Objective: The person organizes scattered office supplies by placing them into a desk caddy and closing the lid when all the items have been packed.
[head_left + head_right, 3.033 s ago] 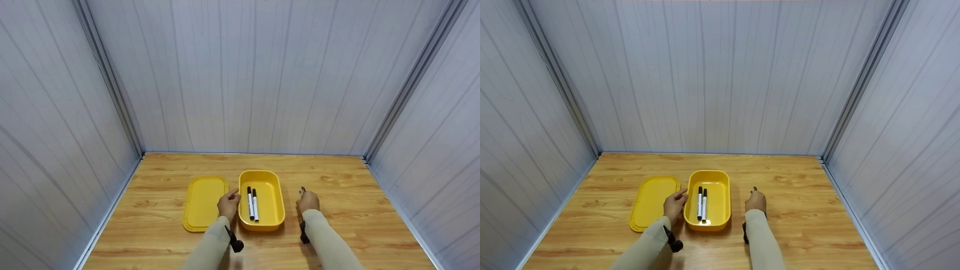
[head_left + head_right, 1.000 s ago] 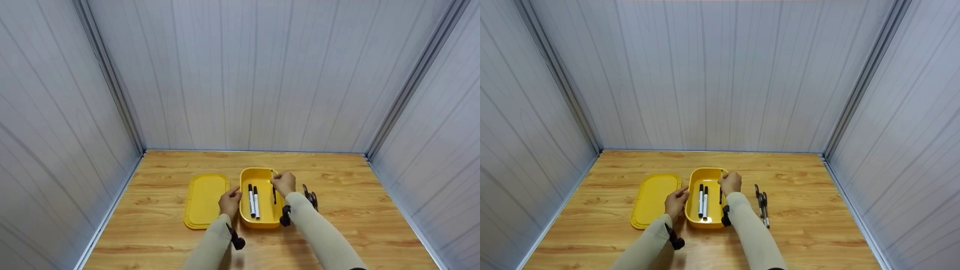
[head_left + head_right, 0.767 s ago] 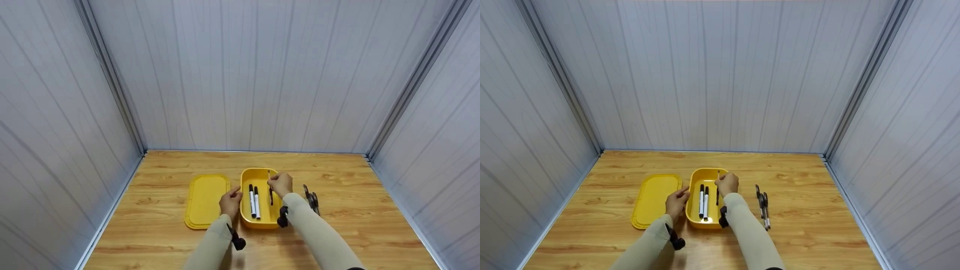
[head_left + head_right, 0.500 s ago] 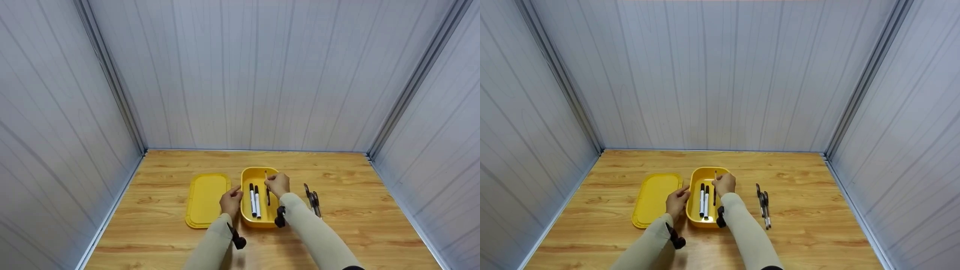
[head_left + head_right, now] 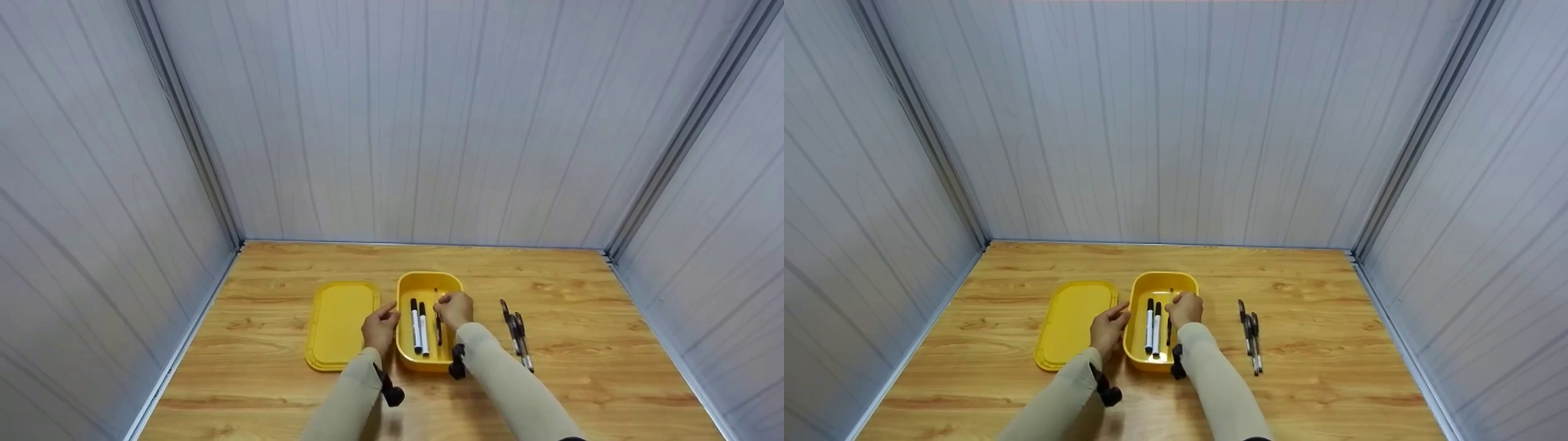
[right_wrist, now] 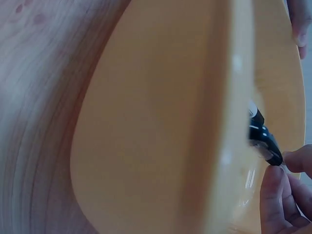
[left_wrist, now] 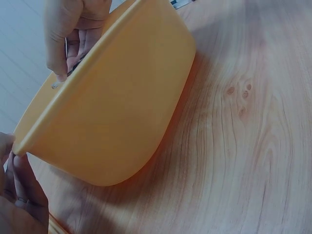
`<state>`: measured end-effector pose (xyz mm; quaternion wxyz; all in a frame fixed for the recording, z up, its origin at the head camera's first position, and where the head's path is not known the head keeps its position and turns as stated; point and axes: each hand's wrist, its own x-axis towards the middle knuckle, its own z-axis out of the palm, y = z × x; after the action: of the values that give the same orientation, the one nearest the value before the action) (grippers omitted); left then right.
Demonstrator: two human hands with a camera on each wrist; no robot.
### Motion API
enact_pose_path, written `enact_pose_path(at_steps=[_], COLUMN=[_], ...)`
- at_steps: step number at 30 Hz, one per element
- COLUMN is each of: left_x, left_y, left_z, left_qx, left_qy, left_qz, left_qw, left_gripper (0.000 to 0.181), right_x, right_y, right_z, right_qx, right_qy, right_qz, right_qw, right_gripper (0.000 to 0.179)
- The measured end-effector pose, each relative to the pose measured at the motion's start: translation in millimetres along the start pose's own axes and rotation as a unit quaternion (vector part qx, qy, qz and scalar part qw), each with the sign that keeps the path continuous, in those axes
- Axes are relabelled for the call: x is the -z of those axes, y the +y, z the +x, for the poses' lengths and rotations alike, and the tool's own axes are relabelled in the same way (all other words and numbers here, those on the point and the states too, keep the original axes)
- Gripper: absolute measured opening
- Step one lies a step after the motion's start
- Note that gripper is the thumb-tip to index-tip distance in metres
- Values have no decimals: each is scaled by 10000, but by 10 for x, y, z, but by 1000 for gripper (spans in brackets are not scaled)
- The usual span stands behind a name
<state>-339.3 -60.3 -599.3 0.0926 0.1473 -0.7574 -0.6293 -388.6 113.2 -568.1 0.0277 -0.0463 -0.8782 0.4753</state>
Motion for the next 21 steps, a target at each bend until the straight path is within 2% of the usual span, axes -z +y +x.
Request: enact_pose_path(at_steps=[11, 21], left_x=[-9, -3], left_y=[8, 4], left_z=[12, 3], left_qx=[-171, -19], left_qy=[82, 29], left_qz=[79, 42], left_qw=[9998, 10000], left_gripper=[30, 31], right_x=[-138, -243], right_y=[90, 188], right_z=[-40, -94], right_qx=[127, 28], right_qy=[-114, -177], right_qz=[-263, -645], right_qw=[9995, 9978], right_gripper=[4, 4])
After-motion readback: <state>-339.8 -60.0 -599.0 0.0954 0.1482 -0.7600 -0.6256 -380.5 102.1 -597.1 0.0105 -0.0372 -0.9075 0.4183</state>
